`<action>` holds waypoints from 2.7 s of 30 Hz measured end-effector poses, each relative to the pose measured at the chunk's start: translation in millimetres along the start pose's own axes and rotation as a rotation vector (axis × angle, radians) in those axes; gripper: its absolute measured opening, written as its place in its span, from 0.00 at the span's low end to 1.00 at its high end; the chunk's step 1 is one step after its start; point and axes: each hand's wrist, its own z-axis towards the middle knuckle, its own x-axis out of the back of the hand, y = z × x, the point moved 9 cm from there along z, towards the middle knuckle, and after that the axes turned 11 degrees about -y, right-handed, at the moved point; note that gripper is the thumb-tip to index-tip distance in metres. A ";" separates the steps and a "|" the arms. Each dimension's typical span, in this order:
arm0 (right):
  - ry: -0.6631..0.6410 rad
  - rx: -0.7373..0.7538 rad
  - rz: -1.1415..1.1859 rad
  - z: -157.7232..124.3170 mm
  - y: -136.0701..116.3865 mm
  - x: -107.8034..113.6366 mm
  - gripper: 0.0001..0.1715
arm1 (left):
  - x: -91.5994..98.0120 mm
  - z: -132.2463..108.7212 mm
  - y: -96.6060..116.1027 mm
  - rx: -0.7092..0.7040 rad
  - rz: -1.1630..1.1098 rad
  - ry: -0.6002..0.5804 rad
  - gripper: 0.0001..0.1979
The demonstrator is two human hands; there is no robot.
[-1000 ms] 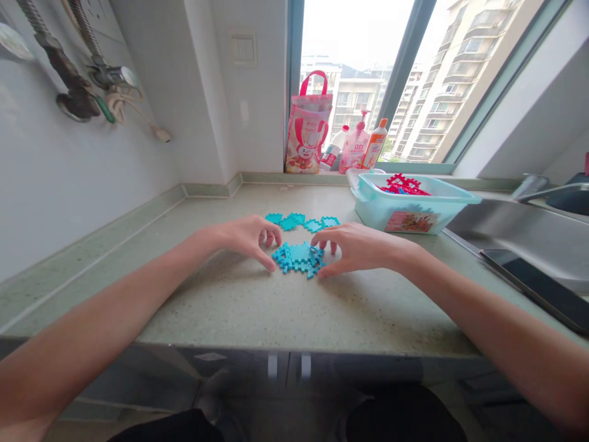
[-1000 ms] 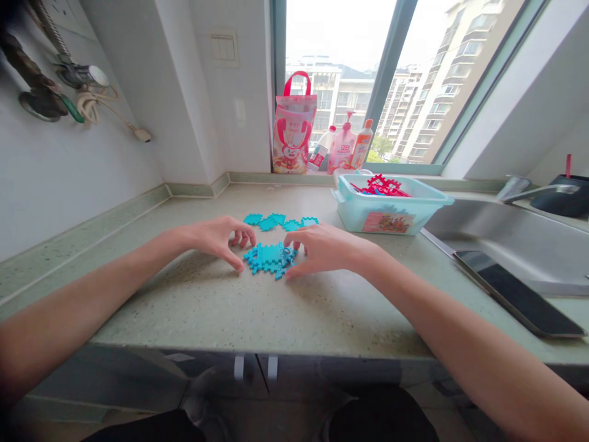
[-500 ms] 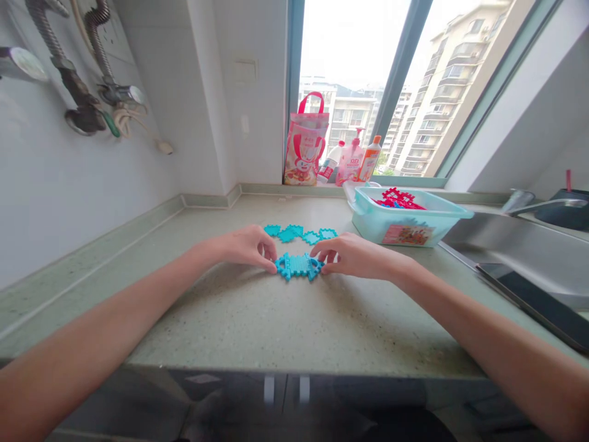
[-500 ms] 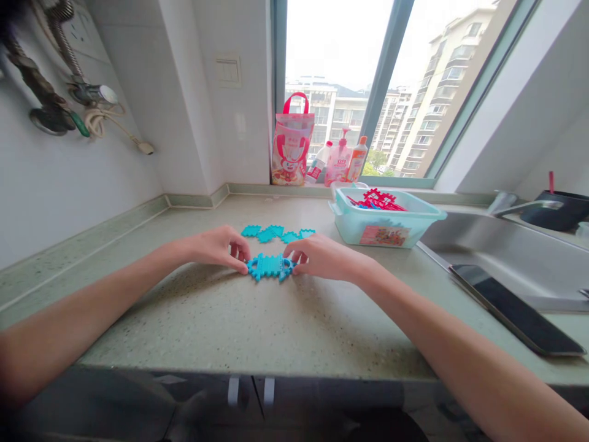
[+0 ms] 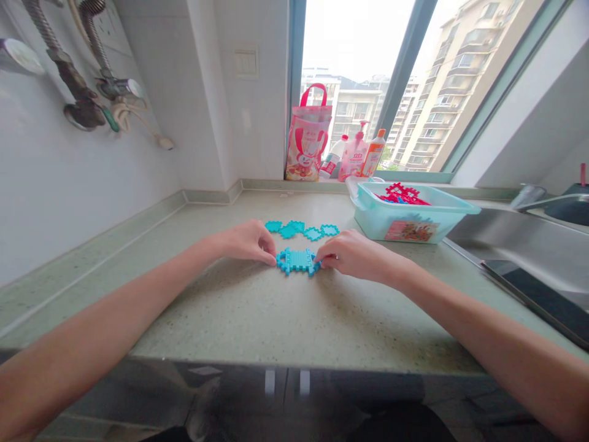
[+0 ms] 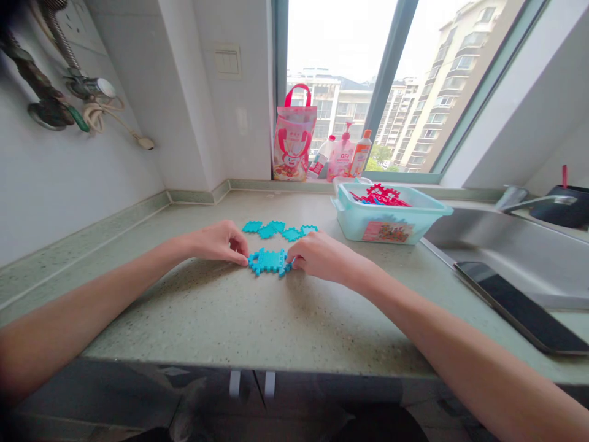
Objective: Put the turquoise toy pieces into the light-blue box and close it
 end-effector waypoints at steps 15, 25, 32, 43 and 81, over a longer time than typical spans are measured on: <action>0.177 -0.256 0.034 0.7 96.4 -10.2 0.27 | 39.3 -4.8 -62.8 -0.006 0.287 0.399 0.32; 0.134 -0.278 0.062 -1.8 124.2 -6.7 0.19 | 36.8 1.1 -70.4 0.053 0.310 0.320 0.27; 0.522 -0.148 0.164 -16.7 64.3 38.0 0.19 | 51.3 -16.0 -51.0 0.071 0.306 0.515 0.29; 0.405 0.063 0.368 1.2 24.9 16.0 0.19 | 48.1 -30.4 18.8 -0.203 0.268 0.703 0.21; 0.555 -0.046 0.504 1.6 38.1 15.4 0.24 | 35.4 -19.0 9.6 -0.241 0.053 0.668 0.20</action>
